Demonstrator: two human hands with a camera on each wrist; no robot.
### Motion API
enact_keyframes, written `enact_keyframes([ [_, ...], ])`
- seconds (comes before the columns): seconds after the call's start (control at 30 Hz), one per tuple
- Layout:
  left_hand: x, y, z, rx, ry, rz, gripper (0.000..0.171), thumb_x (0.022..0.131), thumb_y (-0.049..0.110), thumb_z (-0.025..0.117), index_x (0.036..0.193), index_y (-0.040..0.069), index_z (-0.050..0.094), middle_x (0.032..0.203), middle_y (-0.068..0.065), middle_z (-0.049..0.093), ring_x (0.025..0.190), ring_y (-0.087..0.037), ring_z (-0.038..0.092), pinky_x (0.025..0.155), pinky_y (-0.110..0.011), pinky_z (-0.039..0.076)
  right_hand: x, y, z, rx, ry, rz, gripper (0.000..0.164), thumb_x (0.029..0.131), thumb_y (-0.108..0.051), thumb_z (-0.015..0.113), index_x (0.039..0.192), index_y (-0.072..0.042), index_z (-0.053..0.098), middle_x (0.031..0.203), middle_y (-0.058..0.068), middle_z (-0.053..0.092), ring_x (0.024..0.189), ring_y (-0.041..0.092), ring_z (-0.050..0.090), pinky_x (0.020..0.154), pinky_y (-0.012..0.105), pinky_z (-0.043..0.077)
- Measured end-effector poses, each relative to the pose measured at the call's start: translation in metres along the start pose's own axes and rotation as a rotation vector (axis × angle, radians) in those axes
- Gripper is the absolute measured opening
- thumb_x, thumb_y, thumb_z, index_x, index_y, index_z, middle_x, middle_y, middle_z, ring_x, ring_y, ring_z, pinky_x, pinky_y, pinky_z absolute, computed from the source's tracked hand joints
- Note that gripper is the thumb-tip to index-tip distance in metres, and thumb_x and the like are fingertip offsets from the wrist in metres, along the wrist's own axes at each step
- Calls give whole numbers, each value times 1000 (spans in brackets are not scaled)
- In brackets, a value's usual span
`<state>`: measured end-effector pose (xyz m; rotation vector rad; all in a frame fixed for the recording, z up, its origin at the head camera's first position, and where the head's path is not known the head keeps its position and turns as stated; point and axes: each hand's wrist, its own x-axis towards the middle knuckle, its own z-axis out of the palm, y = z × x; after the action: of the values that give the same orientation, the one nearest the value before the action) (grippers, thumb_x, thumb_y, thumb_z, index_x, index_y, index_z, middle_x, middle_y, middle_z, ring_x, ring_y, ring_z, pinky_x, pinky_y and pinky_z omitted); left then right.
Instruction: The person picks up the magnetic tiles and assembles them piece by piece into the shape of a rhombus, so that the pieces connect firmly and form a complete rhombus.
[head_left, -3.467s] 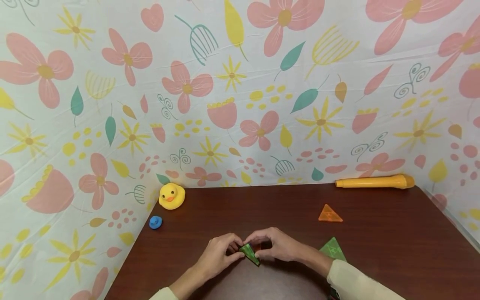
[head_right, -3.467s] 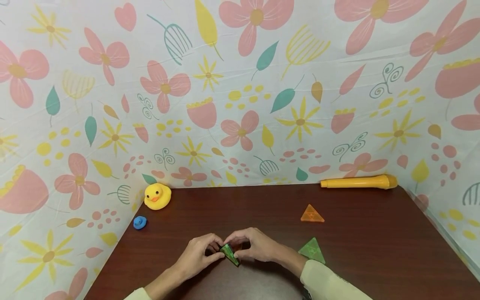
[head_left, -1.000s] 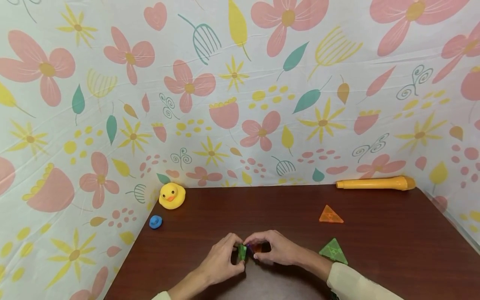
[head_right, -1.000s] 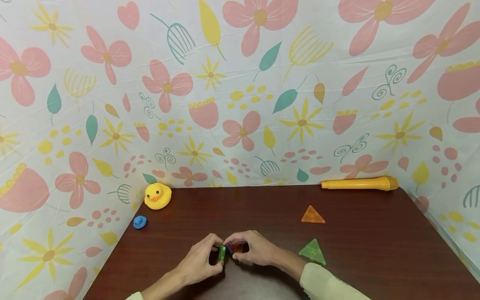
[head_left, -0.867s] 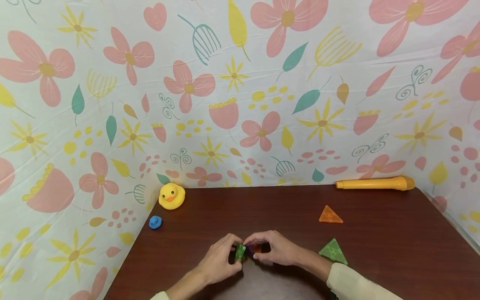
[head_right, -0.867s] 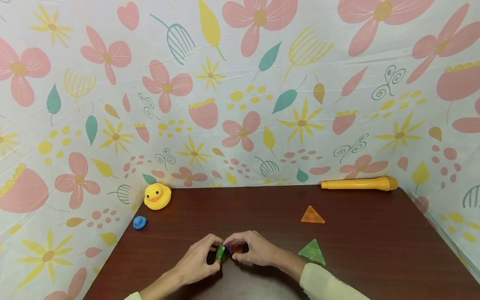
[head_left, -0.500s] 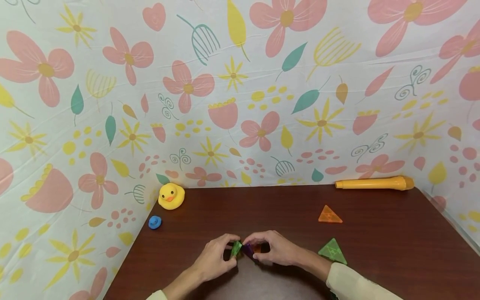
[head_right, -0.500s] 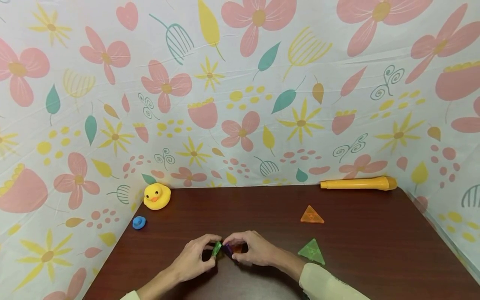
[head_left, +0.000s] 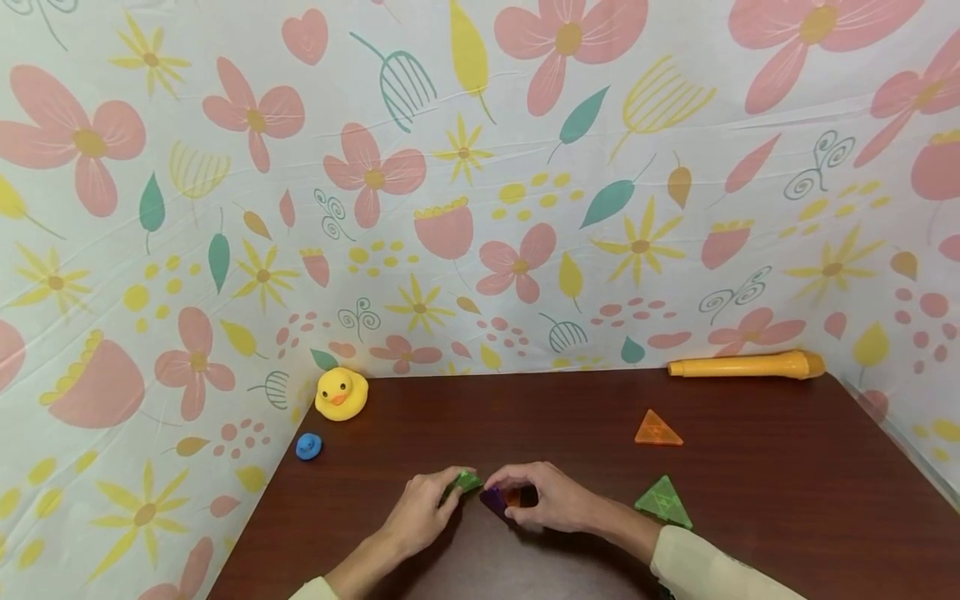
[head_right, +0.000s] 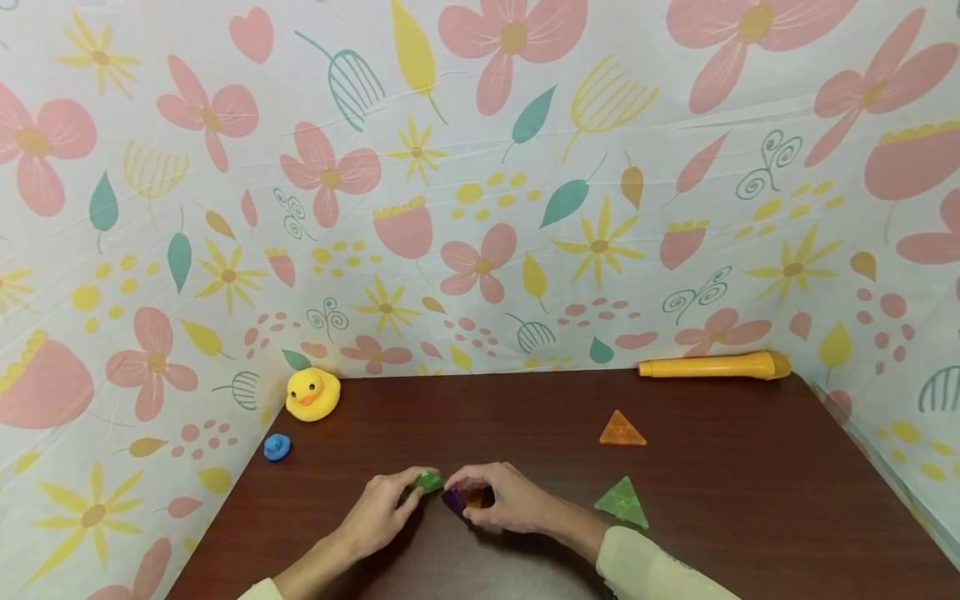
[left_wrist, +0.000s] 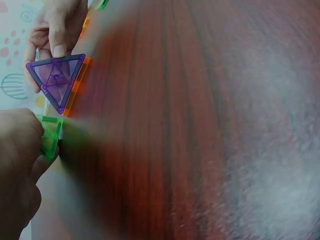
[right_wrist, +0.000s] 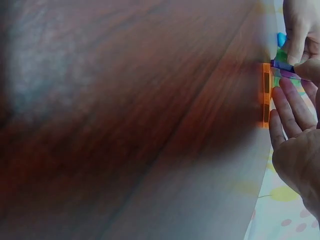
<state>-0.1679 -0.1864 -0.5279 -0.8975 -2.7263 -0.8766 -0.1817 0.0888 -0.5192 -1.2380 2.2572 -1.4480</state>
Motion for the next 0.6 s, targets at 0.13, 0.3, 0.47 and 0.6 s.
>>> enact_keyframes([
  [0.13, 2, -4, -1, -32, 16, -22, 25, 102, 7, 72, 124, 18, 75, 112, 5, 79, 102, -8, 72, 79, -31, 62, 0, -1, 0, 2, 7, -16, 39, 96, -3, 78, 133, -6, 68, 121, 6, 76, 111, 14, 70, 92, 45, 60],
  [0.3, 9, -7, 0, -143, 60, -58, 18, 100, 9, 74, 116, 18, 77, 106, 5, 80, 99, -7, 73, 78, -27, 61, -1, 0, 1, 3, 14, -16, 38, 96, -4, 78, 132, -4, 66, 123, 5, 75, 114, 15, 69, 97, 47, 58],
  [0.47, 21, -7, 2, -264, 89, -89, 15, 101, 8, 74, 112, 16, 77, 103, 4, 80, 98, -10, 75, 84, -27, 61, -1, 1, 2, 29, 24, 31, 37, 95, -5, 79, 129, -8, 67, 122, -1, 73, 113, 13, 68, 98, 47, 57],
  [0.6, 29, -3, 5, -334, 82, -108, 14, 102, 7, 73, 112, 17, 76, 103, 5, 80, 99, -11, 76, 87, -29, 61, -1, 0, 4, 56, 43, 31, 38, 94, -4, 80, 128, -11, 66, 125, 0, 72, 113, 18, 69, 97, 49, 57],
])
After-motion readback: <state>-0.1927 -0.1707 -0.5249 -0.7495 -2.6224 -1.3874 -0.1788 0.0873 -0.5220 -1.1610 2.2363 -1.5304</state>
